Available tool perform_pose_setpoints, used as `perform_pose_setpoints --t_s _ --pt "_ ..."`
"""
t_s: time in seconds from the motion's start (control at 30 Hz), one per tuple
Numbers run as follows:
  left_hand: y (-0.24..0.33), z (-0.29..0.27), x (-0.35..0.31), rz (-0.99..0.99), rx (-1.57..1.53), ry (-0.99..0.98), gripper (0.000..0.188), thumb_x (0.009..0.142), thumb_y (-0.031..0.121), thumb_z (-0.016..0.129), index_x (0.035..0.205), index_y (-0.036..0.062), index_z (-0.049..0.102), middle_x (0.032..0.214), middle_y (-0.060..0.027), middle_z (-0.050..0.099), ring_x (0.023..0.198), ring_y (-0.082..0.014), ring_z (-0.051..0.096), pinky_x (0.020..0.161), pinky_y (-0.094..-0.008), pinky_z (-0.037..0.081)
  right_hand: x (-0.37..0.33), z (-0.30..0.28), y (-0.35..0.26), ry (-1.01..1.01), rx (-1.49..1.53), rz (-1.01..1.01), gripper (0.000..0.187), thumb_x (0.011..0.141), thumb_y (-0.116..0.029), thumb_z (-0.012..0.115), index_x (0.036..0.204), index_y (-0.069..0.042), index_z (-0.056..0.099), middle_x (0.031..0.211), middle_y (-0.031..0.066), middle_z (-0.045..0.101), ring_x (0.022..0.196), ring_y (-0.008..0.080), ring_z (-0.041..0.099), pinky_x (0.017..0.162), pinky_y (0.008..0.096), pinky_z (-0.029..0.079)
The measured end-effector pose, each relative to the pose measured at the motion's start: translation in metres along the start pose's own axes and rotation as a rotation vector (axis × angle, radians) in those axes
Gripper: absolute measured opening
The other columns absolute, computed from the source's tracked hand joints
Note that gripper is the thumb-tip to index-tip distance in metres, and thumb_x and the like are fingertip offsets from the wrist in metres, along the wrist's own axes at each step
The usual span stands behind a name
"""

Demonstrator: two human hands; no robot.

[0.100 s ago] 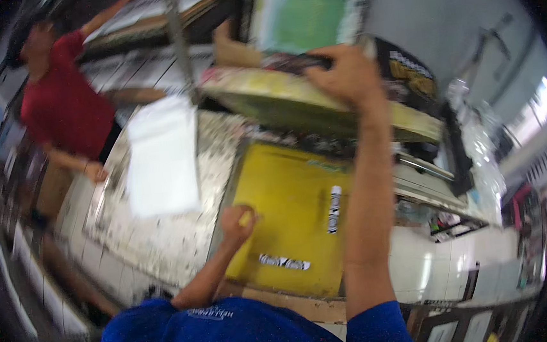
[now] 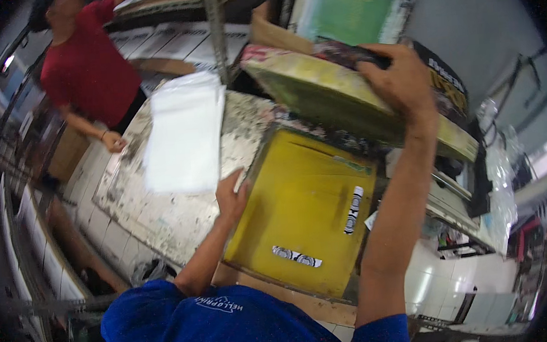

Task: The person screen prints a design onto white sheets using a squeegee and a screen frame. The person places a sheet onto the print bed, lowers the frame, applies ink with the squeegee, and then lifts the frame to reveal the printed sheet, which is then moved to a stack.

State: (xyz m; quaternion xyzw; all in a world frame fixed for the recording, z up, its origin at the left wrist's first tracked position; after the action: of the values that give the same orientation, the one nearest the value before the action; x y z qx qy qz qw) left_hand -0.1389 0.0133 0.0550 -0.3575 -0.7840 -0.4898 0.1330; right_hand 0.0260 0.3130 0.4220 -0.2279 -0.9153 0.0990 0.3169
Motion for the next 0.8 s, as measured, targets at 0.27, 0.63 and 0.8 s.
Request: perform_pose_setpoints --t_s 0.27,0.63,0.8 --pt "-0.138 -0.022 0.003 -0.197 0.603 -0.079 0.045 0.095 0.024 0.066 0.136 0.0056 0.062 0.148 -0.018 0.054 0.14 -0.0384 0.045 0.112 -0.0515 0.038 -0.012 0.003 -0.009 -0.003 0.092 0.03 0.039 0.084 -0.021 0.073 0.121 -0.008 0.074 0.114 0.0178 0.072 0.106 0.0259 0.068 0.097 0.0337 0.048" --pt "-0.181 -0.039 0.008 -0.237 0.528 0.09 0.022 0.087 0.025 0.072 0.103 0.0115 0.08 0.116 -0.0077 0.075 0.112 -0.0326 0.068 0.09 -0.041 0.053 -0.012 0.012 0.001 -0.019 0.153 0.059 0.038 0.088 -0.021 0.072 0.123 -0.006 0.072 0.122 0.018 0.066 0.114 0.0273 0.063 0.103 0.0357 0.044" --pt "-0.188 -0.054 0.019 -0.584 0.353 0.1 0.024 0.083 0.027 0.075 0.097 0.0087 0.08 0.093 -0.0128 0.077 0.085 -0.0364 0.072 0.081 -0.041 0.056 -0.013 0.006 0.005 -0.003 0.081 0.062 0.039 0.087 -0.02 0.07 0.122 -0.003 0.072 0.122 0.0178 0.066 0.114 0.0269 0.063 0.103 0.035 0.044"
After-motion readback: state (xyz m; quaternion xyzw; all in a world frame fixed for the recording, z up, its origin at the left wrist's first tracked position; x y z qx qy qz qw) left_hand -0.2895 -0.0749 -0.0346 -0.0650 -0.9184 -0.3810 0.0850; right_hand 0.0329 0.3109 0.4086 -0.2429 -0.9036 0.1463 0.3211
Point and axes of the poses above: each hand's wrist, its own x-axis towards the middle knuckle, its own z-axis out of the palm, y = z × x, the point moved 9 cm from there along x, towards the middle knuckle
